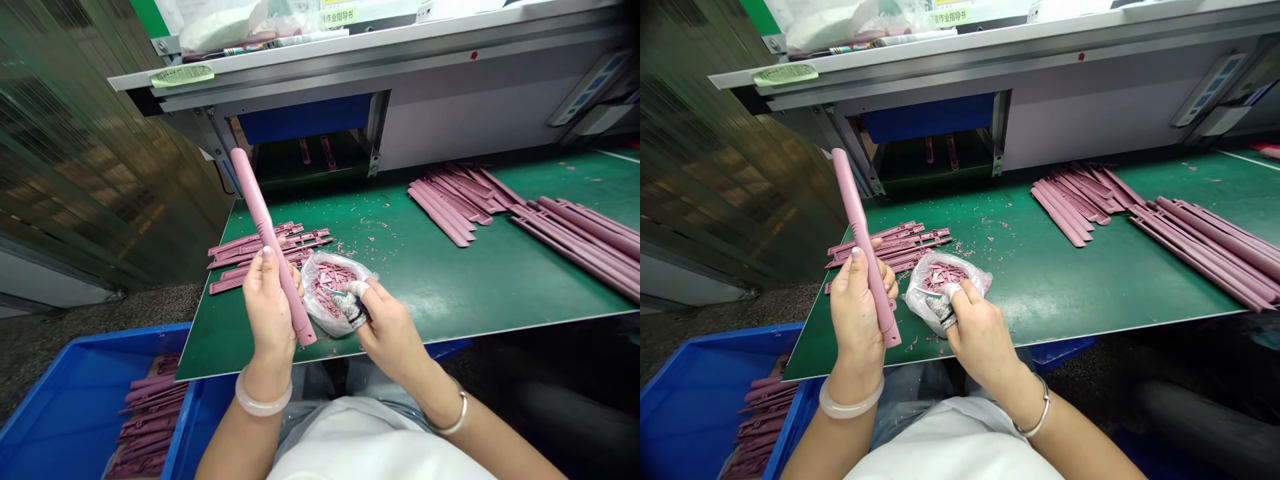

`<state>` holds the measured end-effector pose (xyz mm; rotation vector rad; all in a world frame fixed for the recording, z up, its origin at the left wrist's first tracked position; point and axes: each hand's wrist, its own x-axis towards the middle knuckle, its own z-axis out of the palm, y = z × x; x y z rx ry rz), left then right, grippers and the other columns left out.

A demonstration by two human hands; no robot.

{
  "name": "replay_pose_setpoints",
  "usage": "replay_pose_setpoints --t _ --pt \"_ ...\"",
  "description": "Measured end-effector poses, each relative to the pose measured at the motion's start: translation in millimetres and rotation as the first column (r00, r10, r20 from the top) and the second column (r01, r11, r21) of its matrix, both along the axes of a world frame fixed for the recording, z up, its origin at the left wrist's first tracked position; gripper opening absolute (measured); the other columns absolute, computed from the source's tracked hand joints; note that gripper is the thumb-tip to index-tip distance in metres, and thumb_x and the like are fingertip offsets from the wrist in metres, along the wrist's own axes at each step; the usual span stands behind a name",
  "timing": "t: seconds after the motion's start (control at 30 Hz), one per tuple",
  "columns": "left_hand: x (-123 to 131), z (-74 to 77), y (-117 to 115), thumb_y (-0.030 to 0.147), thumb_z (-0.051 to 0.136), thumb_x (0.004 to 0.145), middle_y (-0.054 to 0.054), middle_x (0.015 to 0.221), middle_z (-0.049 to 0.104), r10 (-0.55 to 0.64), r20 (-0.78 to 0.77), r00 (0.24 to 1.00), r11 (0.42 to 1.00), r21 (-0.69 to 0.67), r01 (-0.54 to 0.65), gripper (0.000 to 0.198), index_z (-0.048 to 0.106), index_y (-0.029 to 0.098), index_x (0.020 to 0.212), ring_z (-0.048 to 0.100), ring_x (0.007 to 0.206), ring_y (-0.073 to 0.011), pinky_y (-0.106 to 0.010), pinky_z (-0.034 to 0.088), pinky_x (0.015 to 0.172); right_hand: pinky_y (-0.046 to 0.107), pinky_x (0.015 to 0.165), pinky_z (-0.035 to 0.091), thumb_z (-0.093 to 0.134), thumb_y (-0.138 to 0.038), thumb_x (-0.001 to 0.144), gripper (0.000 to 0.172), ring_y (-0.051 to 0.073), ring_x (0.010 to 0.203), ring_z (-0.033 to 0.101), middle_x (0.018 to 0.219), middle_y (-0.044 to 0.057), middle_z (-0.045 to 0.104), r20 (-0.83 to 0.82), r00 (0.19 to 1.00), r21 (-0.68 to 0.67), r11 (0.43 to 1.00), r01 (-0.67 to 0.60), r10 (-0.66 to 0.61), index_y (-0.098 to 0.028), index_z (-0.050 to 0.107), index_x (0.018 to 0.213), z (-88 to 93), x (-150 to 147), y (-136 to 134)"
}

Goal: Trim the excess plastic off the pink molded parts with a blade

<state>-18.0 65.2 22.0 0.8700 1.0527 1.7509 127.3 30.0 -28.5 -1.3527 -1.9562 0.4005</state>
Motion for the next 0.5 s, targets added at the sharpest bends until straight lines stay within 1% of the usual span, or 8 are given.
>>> replay_pose_setpoints --t 0.13,0.17,0.27,0.3,0.37,0.4,0.43,0.5 --pt "6 -8.2 0 0.043 0.050 0.092 0.006 0.055 0.039 0.067 0.023 0.998 0.995 0.069 -0.068 0.028 0.061 0.019 0.099 0.039 0.043 -0.0073 -0.015 0.033 0.037 0.025 0.066 0.041 0.052 -0.019 0.085 0.002 0.016 0.072 0.051 0.081 0.002 0.056 -0.273 0.929 -0.036 0.962 -0.269 0.249 -0.020 0.052 0.087 3.4 -11 2" --pt "5 -11.6 0 0.044 0.047 0.093 0.005 0.058 0.043 0.069 -0.004 0.998 0.995 0.077 -0.068 0.029 0.060 0.020 0.101 0.043 0.046 -0.0080 -0.016 0.037 0.040 0.024 0.061 0.039 0.055 -0.023 0.085 0.008 0.014 0.065 0.046 0.073 0.000 0.052 -0.318 0.903 -0.043 0.946 -0.320 0.291 -0.021 0.050 0.081 4.2 -13 2" --pt "-7 -17.8 1 0.045 0.047 0.093 -0.007 0.096 0.065 0.062 -0.381 0.922 0.996 0.076 -0.036 0.039 0.053 0.023 0.124 0.064 0.085 -0.0178 -0.027 0.053 0.073 0.024 0.054 0.030 0.053 -0.028 0.088 0.025 0.011 0.056 0.034 0.061 -0.004 0.038 -0.375 0.893 -0.032 0.960 -0.278 0.247 -0.021 0.040 0.068 5.9 -13 7" --pt "-14 -16.8 1 0.046 0.053 0.090 -0.012 0.120 0.061 0.102 -0.579 0.809 0.992 0.116 -0.043 0.049 0.048 0.024 0.133 0.059 0.110 -0.0243 -0.036 0.049 0.091 0.024 0.053 0.029 0.050 -0.027 0.089 0.027 0.011 0.055 0.032 0.060 -0.004 0.036 -0.373 0.904 -0.017 0.972 -0.233 0.211 -0.021 0.037 0.066 6.8 -10 10" --pt "-29 -9.4 2 0.046 0.068 0.078 -0.016 0.149 0.038 0.259 -0.869 0.421 0.959 0.285 -0.002 0.074 0.038 0.024 0.142 0.028 0.139 -0.0359 -0.053 0.022 0.112 0.025 0.054 0.029 0.046 -0.024 0.089 0.025 0.012 0.055 0.032 0.060 -0.004 0.037 -0.324 0.926 0.011 0.979 -0.201 0.194 -0.022 0.036 0.066 10.6 -1 18" --pt "-35 -3.6 3 0.043 0.072 0.076 -0.015 0.153 0.032 0.304 -0.926 0.224 0.939 0.331 0.095 0.078 0.038 0.025 0.143 0.018 0.142 -0.0387 -0.059 0.010 0.113 0.025 0.055 0.030 0.044 -0.022 0.088 0.022 0.012 0.056 0.033 0.061 -0.003 0.039 -0.282 0.932 0.025 0.973 -0.228 0.226 -0.022 0.037 0.067 13.6 4 22" --pt "-39 2.8 3 0.038 0.072 0.076 -0.014 0.152 0.034 0.310 -0.948 0.065 0.921 0.317 0.227 0.073 0.042 0.026 0.142 0.018 0.142 -0.0400 -0.062 0.004 0.112 0.026 0.056 0.031 0.042 -0.020 0.088 0.020 0.013 0.057 0.036 0.063 -0.002 0.043 -0.238 0.930 0.040 0.960 -0.278 0.279 -0.021 0.039 0.068 17.2 8 25" --pt "-43 14.6 5 0.026 0.063 0.085 -0.011 0.136 0.056 0.177 -0.978 -0.107 0.880 0.109 0.462 0.050 0.052 0.029 0.134 0.043 0.131 -0.0367 -0.059 0.019 0.111 0.026 0.059 0.035 0.041 -0.019 0.088 0.013 0.014 0.061 0.042 0.070 0.000 0.051 -0.203 0.903 0.070 0.926 -0.372 0.378 -0.021 0.045 0.075 26.1 15 30"
